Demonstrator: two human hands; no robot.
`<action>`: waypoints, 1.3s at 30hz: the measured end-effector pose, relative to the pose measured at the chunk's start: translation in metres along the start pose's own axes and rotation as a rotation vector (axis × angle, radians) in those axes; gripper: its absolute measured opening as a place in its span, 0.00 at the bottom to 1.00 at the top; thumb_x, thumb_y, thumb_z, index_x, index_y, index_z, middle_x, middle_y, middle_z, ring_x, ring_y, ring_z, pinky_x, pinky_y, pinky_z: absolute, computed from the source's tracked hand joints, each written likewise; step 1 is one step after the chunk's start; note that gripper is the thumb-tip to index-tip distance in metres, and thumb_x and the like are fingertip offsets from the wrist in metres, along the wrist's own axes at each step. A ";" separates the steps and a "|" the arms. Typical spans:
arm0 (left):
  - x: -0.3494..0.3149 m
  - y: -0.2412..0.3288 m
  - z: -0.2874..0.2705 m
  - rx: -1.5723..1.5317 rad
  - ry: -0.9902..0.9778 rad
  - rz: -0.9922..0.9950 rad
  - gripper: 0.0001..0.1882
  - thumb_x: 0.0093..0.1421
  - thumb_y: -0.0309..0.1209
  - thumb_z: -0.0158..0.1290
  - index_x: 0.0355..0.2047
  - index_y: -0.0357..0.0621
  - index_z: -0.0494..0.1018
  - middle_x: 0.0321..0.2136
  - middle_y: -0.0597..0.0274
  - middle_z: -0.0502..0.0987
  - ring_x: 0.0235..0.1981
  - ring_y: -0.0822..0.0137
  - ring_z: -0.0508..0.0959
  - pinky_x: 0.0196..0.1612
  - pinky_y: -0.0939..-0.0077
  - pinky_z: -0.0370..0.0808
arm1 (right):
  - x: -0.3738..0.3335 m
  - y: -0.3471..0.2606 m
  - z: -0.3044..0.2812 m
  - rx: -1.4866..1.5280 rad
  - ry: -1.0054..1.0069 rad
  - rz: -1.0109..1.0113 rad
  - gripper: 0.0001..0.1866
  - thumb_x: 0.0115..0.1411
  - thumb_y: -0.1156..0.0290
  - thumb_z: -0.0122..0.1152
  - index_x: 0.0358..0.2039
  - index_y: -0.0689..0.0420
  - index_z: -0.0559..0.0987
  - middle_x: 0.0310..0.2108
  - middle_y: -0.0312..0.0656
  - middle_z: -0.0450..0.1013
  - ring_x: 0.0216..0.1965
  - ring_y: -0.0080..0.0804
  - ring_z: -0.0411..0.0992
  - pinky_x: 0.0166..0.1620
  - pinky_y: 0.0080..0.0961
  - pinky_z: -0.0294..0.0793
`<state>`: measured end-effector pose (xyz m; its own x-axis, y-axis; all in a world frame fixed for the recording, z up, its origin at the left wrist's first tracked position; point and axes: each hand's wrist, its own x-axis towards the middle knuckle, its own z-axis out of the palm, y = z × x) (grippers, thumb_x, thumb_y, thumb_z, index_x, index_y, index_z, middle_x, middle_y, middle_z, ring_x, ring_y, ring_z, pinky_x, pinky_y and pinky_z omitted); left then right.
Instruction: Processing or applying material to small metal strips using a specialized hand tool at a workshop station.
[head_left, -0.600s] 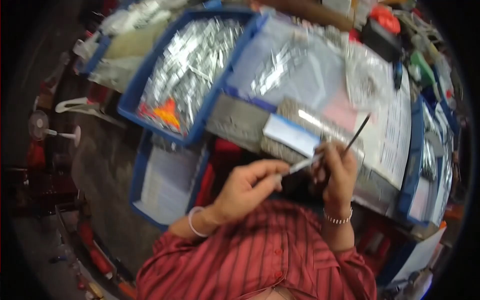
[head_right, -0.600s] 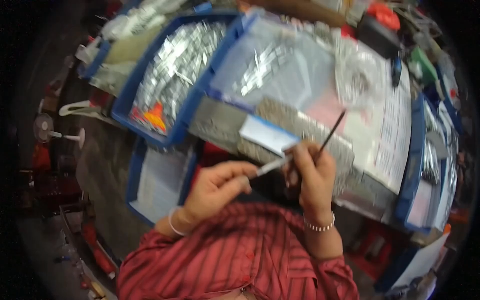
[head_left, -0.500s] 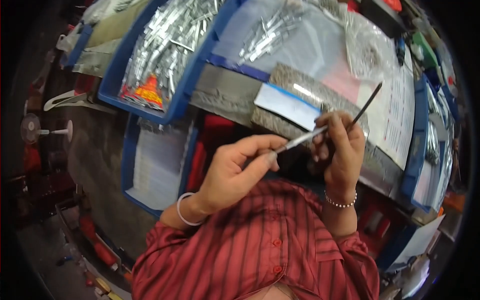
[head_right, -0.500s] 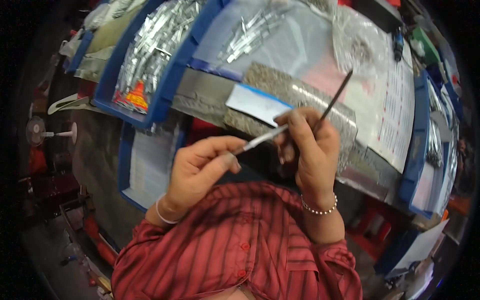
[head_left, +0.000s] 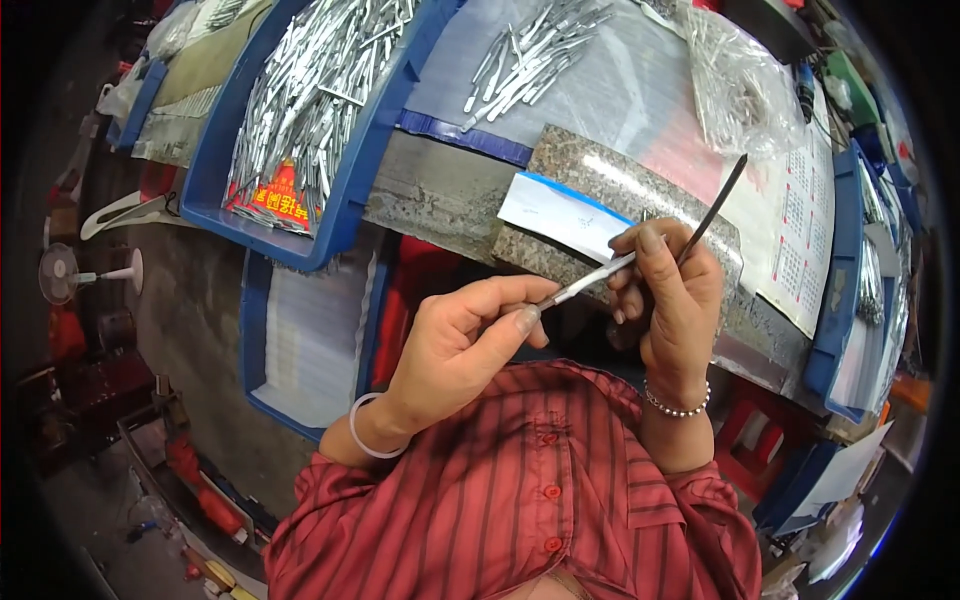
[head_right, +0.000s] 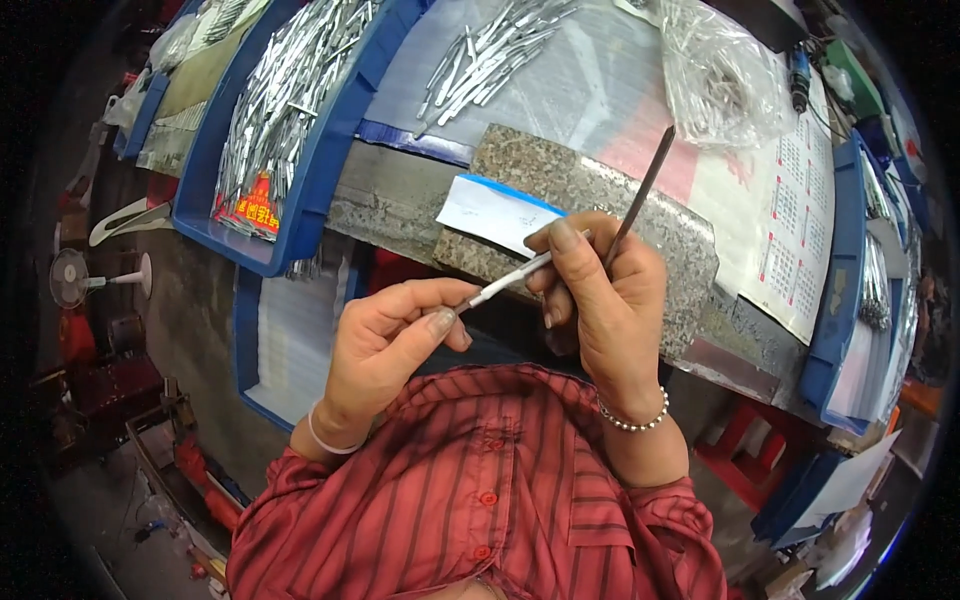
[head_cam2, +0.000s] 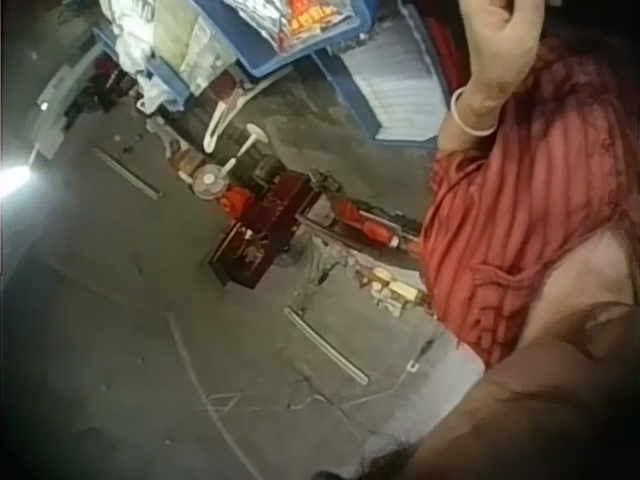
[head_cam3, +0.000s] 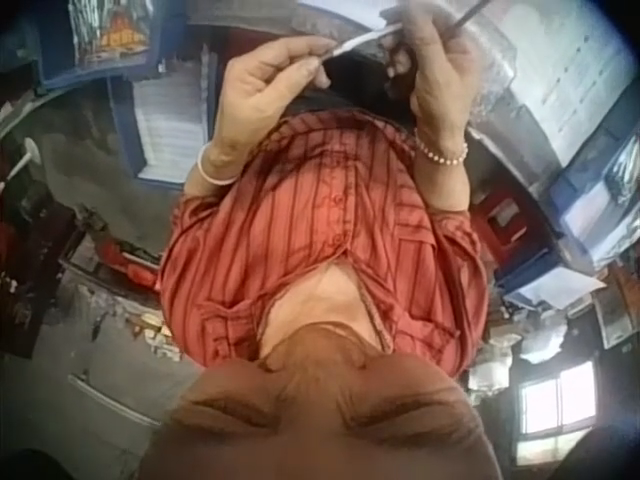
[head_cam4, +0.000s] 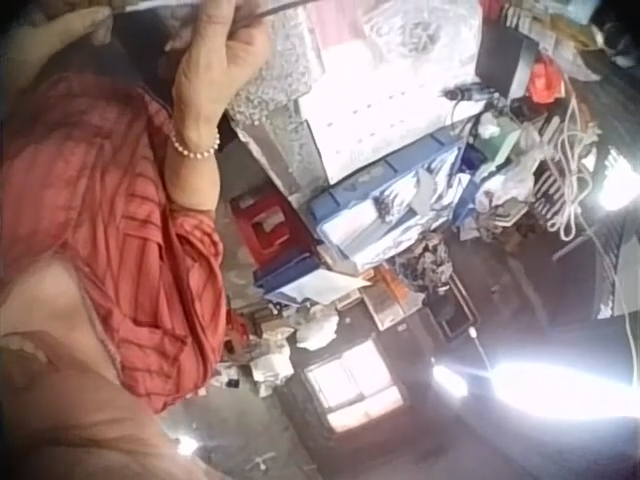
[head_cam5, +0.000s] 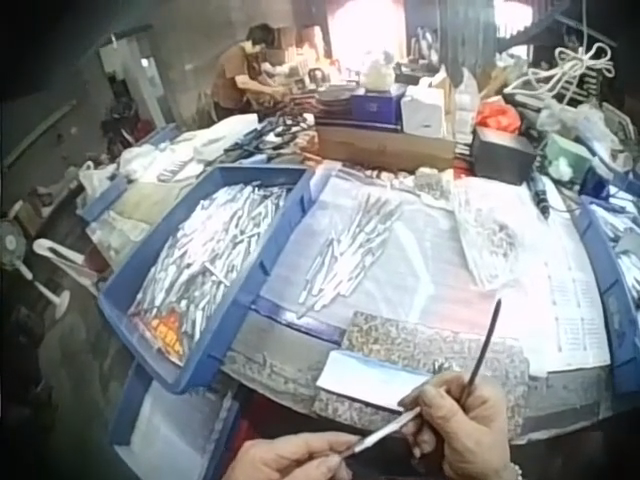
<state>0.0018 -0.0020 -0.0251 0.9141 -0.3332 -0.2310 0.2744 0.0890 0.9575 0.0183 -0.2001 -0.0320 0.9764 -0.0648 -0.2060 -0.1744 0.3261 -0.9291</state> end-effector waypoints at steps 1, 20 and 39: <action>0.002 0.000 -0.002 0.006 -0.020 0.002 0.14 0.64 0.23 0.48 0.48 0.32 0.73 0.29 0.65 0.78 0.30 0.82 0.74 0.32 0.89 0.70 | 0.001 0.000 0.001 -0.009 0.013 0.010 0.15 0.66 0.62 0.55 0.34 0.64 0.76 0.20 0.37 0.73 0.14 0.14 0.64 0.17 0.11 0.59; 0.018 0.002 -0.012 0.376 0.005 0.258 0.10 0.58 0.21 0.53 0.41 0.34 0.75 0.24 0.58 0.78 0.23 0.71 0.77 0.28 0.75 0.72 | 0.009 0.003 0.006 0.022 0.041 0.028 0.14 0.65 0.63 0.56 0.32 0.63 0.76 0.20 0.39 0.72 0.13 0.16 0.63 0.18 0.13 0.62; 0.100 -0.024 -0.051 1.046 0.034 0.917 0.07 0.49 0.25 0.55 0.31 0.44 0.72 0.31 0.62 0.71 0.37 0.62 0.73 0.43 0.66 0.65 | 0.013 -0.026 -0.006 -0.681 0.166 -0.582 0.42 0.65 0.35 0.24 0.31 0.65 0.75 0.42 0.61 0.75 0.34 0.45 0.75 0.42 0.34 0.74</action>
<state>0.1018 0.0102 -0.0799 0.6552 -0.5144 0.5534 -0.7547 -0.4795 0.4478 0.0352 -0.2153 -0.0120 0.9121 -0.1965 0.3597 0.2514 -0.4249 -0.8696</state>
